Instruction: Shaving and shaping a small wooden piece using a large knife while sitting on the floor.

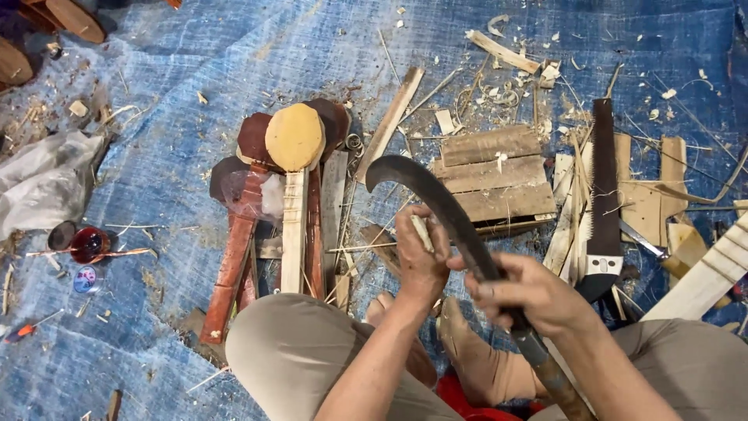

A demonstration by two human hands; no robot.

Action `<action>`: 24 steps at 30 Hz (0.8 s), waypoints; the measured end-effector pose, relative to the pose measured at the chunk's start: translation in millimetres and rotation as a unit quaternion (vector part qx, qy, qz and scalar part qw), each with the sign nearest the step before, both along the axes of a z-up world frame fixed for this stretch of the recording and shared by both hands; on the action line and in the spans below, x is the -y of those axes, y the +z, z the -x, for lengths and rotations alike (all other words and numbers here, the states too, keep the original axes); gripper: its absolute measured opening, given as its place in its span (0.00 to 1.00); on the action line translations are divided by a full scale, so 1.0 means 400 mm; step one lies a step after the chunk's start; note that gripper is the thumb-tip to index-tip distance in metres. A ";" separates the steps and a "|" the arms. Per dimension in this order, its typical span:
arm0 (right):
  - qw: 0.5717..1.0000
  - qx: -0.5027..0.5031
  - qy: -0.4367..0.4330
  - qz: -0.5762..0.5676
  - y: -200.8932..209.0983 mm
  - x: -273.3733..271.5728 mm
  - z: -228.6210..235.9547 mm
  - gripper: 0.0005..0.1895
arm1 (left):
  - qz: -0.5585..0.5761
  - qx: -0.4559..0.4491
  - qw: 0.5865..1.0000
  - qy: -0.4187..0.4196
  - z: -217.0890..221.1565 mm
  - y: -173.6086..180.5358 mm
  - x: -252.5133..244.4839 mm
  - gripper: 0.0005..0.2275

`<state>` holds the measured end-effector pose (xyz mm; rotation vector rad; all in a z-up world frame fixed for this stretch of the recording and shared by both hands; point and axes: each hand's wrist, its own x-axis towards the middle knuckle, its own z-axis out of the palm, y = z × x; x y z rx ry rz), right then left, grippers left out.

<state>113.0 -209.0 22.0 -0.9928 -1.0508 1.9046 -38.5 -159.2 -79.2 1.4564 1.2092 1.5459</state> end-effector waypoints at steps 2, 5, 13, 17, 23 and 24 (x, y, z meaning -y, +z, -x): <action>0.999 0.024 -0.011 0.021 0.024 -0.015 0.025 0.10 | -0.010 -0.033 0.999 0.009 -0.004 -0.043 -0.024 0.15; 0.988 0.149 -0.037 0.034 0.067 -0.022 0.083 0.11 | -0.018 -0.090 0.995 0.041 -0.010 -0.088 -0.039 0.15; 0.931 0.362 -0.034 -0.023 -0.025 -0.025 0.075 0.22 | 0.076 -0.102 0.992 0.000 -0.057 -0.212 -0.016 0.29; 0.925 0.378 -0.018 -0.022 -0.038 -0.029 0.075 0.26 | 0.125 -0.038 0.991 -0.020 -0.062 -0.117 0.005 0.15; 0.929 0.370 -0.007 -0.030 -0.074 -0.030 0.067 0.29 | 0.126 -0.046 0.991 -0.011 -0.063 -0.122 0.001 0.11; 0.927 0.373 -0.008 -0.032 -0.073 -0.026 0.068 0.29 | 0.137 -0.020 0.990 -0.013 -0.057 -0.139 -0.004 0.09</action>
